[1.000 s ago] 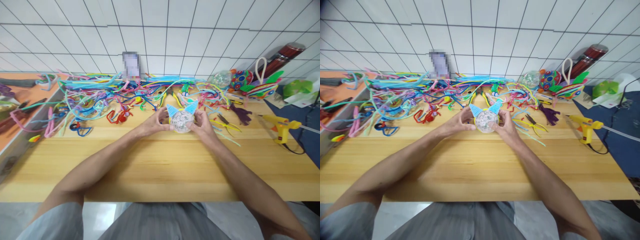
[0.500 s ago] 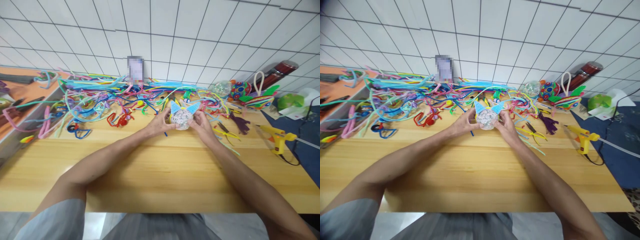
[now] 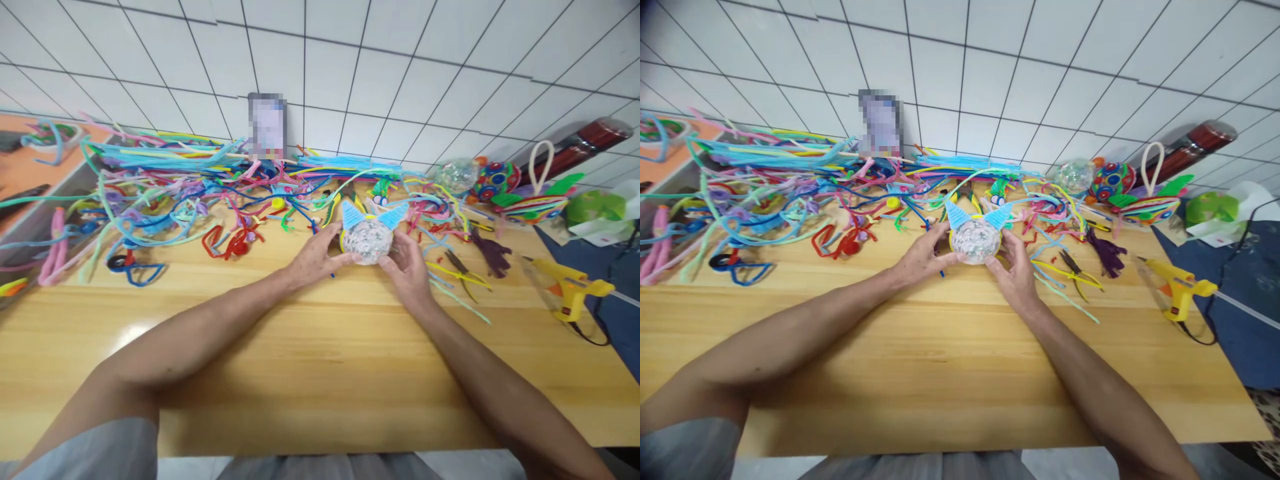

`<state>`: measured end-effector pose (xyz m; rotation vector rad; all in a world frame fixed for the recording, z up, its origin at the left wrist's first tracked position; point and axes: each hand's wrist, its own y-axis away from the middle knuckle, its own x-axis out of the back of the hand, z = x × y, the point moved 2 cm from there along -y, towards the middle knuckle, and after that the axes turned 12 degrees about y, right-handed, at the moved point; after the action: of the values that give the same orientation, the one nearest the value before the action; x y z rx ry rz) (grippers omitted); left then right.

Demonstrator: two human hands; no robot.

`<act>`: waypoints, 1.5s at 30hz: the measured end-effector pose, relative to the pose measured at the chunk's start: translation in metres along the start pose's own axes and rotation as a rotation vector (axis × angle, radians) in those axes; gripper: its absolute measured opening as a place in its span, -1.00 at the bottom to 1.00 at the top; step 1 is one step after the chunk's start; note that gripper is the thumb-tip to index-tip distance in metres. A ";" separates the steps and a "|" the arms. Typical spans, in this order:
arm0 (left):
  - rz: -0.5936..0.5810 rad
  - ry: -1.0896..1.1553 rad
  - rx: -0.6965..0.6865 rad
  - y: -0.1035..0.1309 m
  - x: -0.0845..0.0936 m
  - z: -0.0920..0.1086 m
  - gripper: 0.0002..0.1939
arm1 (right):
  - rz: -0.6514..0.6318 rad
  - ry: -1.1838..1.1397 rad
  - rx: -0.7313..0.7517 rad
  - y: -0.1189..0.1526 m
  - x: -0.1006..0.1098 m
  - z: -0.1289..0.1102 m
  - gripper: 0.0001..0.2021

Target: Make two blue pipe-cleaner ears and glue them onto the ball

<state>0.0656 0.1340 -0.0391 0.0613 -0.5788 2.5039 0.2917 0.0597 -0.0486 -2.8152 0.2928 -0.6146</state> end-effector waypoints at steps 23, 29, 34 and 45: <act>0.101 -0.094 -0.031 0.000 0.003 -0.018 0.09 | 0.030 0.095 0.004 -0.006 0.000 0.010 -0.36; 0.085 -0.150 -0.089 -0.002 0.003 -0.018 -0.03 | 0.059 0.114 -0.006 -0.010 -0.002 0.011 -0.35; 0.065 -0.143 -0.065 -0.005 0.002 -0.013 -0.08 | 0.084 0.147 -0.005 -0.013 -0.001 0.010 -0.33; 0.064 -0.111 -0.044 -0.008 0.000 -0.010 -0.17 | 0.109 0.217 0.007 -0.013 -0.002 0.002 -0.38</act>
<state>0.0708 0.1438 -0.0450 0.1686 -0.6912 2.5603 0.2925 0.0729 -0.0471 -2.7064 0.4791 -0.8944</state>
